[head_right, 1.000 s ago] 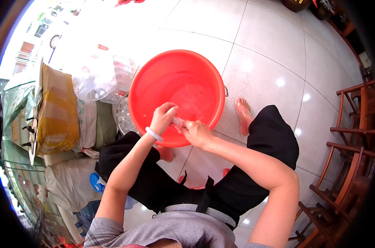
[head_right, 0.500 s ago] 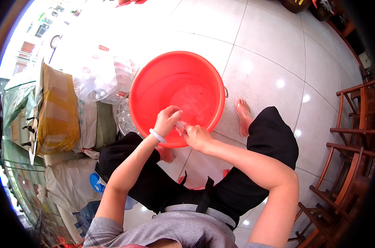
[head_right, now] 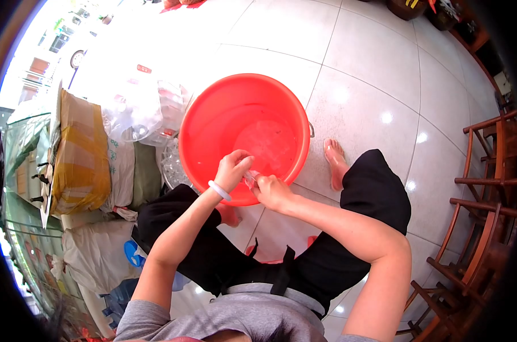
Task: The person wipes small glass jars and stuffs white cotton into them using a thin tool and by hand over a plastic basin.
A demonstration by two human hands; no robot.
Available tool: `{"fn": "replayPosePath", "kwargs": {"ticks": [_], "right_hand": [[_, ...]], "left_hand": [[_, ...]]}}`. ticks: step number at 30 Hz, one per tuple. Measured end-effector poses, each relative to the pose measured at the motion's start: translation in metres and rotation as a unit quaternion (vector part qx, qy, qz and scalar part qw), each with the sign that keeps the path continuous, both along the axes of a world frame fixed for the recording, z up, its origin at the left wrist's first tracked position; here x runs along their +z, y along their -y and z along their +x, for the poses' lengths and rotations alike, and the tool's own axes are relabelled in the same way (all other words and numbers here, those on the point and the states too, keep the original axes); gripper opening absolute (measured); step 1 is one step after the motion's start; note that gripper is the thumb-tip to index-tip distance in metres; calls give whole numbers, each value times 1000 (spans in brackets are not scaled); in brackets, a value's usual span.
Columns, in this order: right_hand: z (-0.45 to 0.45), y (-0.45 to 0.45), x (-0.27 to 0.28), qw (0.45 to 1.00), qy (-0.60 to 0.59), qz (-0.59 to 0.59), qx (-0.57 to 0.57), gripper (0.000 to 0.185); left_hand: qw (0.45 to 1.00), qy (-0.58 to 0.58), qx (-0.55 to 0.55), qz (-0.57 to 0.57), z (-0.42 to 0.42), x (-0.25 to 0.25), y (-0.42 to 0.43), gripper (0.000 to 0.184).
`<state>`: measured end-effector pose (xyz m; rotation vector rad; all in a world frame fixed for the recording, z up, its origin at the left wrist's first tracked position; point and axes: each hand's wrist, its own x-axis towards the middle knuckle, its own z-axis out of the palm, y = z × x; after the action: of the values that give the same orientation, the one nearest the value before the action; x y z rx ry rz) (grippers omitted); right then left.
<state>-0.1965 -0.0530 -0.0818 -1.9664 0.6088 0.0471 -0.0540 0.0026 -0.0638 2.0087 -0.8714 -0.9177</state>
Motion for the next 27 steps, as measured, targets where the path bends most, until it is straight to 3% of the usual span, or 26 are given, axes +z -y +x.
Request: {"fn": "replayPosePath", "kwargs": {"ticks": [16,27], "right_hand": [[1,2,8,1000,-12,1,6,25],[0,0,1,1000,-4,1,14,24]], "left_hand": [[998,-56,11,21,-1,9,1,27],[1000,-24,3,7,0,-6,0,26]]}}
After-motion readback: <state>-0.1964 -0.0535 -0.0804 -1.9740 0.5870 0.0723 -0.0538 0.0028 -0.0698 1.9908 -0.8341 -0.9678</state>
